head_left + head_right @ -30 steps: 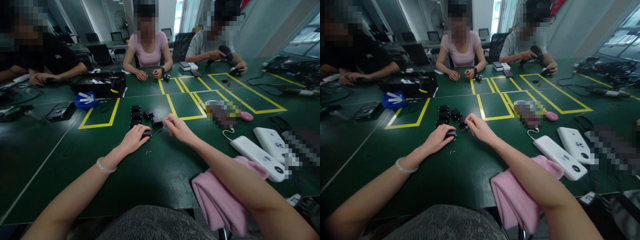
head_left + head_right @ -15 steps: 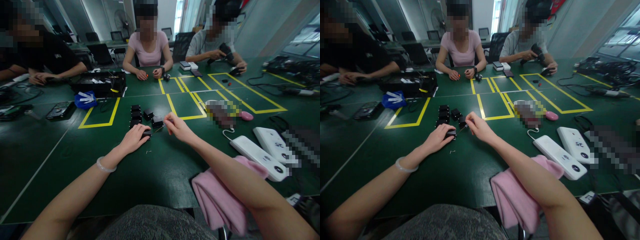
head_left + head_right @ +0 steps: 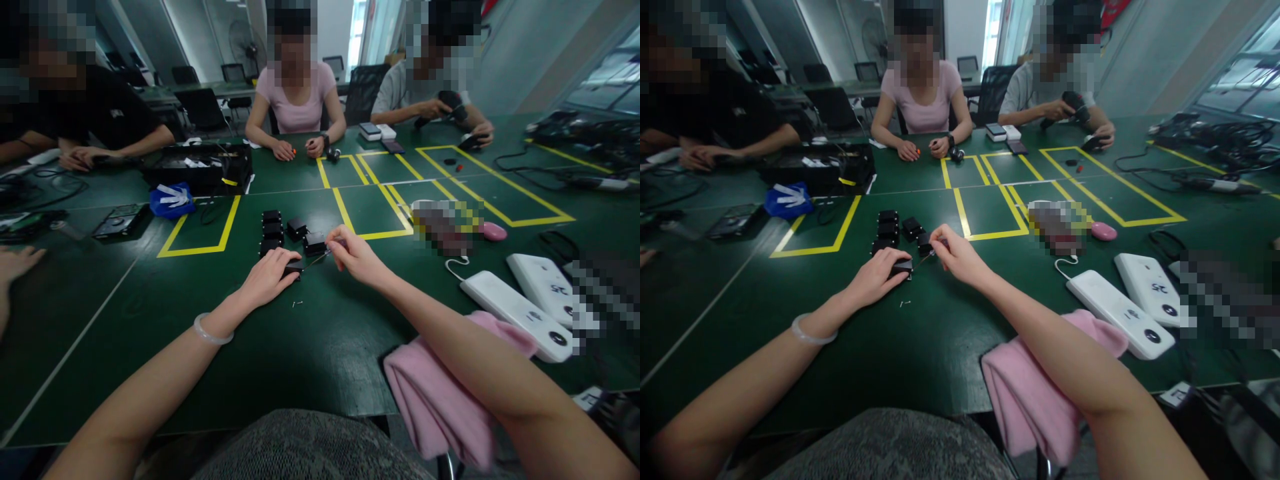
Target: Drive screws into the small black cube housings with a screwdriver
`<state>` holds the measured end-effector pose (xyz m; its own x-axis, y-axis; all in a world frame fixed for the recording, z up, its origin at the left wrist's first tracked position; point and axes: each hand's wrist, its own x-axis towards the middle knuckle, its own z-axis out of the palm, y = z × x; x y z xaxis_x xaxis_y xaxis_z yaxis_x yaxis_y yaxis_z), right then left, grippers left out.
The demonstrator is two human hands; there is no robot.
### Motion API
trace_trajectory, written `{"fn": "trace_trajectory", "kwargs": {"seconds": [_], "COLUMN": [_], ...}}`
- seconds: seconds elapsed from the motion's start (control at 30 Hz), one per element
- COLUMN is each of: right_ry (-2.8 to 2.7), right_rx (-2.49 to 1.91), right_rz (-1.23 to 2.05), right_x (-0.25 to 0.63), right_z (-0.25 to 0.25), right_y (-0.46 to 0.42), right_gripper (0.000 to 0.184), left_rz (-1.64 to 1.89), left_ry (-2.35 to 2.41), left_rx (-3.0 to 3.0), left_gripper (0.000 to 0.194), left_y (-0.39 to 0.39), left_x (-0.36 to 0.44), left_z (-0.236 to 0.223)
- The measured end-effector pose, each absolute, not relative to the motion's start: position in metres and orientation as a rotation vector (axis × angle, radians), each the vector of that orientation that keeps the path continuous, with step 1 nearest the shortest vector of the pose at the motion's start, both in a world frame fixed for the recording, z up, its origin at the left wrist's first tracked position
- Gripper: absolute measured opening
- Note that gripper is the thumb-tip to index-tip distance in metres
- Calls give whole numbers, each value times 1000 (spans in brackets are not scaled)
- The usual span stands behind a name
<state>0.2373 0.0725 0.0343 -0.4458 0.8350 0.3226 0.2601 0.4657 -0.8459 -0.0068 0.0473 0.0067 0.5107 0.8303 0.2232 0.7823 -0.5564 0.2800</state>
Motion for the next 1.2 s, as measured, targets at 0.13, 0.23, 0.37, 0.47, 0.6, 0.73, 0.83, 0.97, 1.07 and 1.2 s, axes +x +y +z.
{"fn": "trace_trajectory", "kwargs": {"seconds": [0.13, 0.23, 0.37, 0.47, 0.6, 0.73, 0.83, 0.97, 1.07, 1.2], "right_ry": [-1940, -1931, -1947, -1950, -1936, -1942, -1937, -1930, -1934, -1945], "right_rx": [-969, -972, -946, -956, -1024, -995, -947, -1010, -1028, -958], "right_rz": [948, 948, 926, 922, 913, 941, 961, 958, 961, 954], "right_x": [237, 237, 238, 239, 239, 238, 238, 239, 239, 239], "right_z": [36, 34, 33, 34, 35, 35, 35, 37, 36, 35], "right_y": [72, 72, 72, 72, 72, 72, 72, 72, 73, 73], "right_gripper": [20, 16, 8, 10, 20, 12, 7, 16, 15, 6], "left_rz": [511, 509, 515, 520, 519, 512, 514, 497, 492, 494], "left_ry": [1395, 1395, 1383, 1379, 1390, 1387, 1389, 1392, 1397, 1393], "left_rx": [2601, 2602, 2607, 2605, 2592, 2591, 2588, 2588, 2579, 2583], "left_gripper": [30, 30, 30, 30, 30, 30, 30, 30, 29, 29], "left_y": [47, 47, 48, 48, 48, 48, 47, 47, 47, 47], "left_x": [-7, -7, -7, -8, -7, -7, -7, -7, -6, -6], "left_z": [7, 6, 5, 5, 6, 6, 7, 8, 8, 8]}}
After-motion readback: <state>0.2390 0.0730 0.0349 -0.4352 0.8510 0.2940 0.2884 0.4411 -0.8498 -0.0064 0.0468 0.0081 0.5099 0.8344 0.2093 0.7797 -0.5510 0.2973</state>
